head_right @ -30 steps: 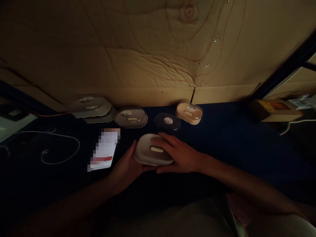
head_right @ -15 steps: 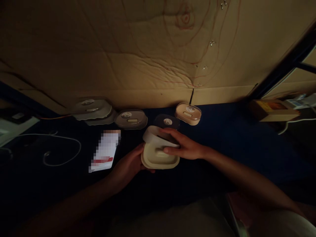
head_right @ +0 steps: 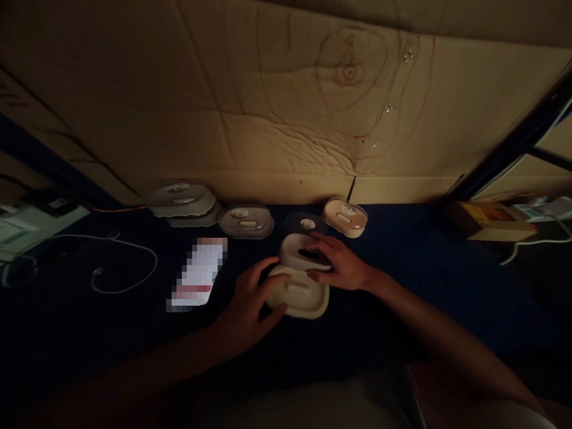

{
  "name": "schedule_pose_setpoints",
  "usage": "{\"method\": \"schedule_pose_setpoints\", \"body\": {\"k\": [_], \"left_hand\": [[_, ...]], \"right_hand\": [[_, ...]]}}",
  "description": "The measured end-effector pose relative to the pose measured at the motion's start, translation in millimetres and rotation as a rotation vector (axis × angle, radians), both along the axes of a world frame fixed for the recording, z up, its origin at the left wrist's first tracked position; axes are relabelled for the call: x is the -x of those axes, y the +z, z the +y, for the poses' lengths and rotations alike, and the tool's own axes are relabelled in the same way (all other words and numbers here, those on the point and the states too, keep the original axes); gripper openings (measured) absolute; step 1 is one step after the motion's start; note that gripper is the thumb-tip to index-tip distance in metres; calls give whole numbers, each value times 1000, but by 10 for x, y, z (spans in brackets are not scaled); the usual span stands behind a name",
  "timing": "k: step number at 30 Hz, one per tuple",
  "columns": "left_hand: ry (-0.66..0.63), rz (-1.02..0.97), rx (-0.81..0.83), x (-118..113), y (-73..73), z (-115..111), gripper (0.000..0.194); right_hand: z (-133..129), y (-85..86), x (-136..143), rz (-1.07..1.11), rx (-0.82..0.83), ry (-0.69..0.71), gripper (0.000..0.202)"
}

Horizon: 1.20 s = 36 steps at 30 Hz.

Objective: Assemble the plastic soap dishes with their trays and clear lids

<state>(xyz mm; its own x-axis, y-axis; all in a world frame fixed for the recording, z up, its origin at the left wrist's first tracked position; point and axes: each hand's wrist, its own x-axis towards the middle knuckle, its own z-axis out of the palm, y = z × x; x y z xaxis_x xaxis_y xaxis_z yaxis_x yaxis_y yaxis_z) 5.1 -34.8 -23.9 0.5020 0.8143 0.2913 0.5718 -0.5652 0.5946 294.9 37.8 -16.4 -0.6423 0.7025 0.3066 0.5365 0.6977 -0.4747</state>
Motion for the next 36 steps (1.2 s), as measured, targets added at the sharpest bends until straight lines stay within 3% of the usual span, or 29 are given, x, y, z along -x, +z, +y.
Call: {"method": "schedule_pose_setpoints", "body": {"k": [4, 12, 18, 24, 28, 33, 36], "left_hand": [[-160, 187, -51, -25, 58, -68, 34], [-272, 181, -182, 1, -25, -59, 54], [-195, 128, -240, -4, -60, -39, 34], [-194, -89, -210, -8, 41, -33, 12], [-206, -237, -49, 61, 138, -80, 22], [-201, -377, 232, 139, 203, -146, 48], [-232, -452, 362, 132, 226, -145, 54]], "right_hand": [[53, -50, -30, -49, -55, -22, 58], [18, 9, 35, -159, -122, -22, 59], [-8, 68, 135, -133, -211, -37, 42], [-5, 66, 59, 55, -313, -104, 31], [-47, 70, 29, 135, -370, -171, 21], [-52, 72, 212, 66, -394, -71, 49], [-47, 101, 309, 11, -389, -36, 43]]}}
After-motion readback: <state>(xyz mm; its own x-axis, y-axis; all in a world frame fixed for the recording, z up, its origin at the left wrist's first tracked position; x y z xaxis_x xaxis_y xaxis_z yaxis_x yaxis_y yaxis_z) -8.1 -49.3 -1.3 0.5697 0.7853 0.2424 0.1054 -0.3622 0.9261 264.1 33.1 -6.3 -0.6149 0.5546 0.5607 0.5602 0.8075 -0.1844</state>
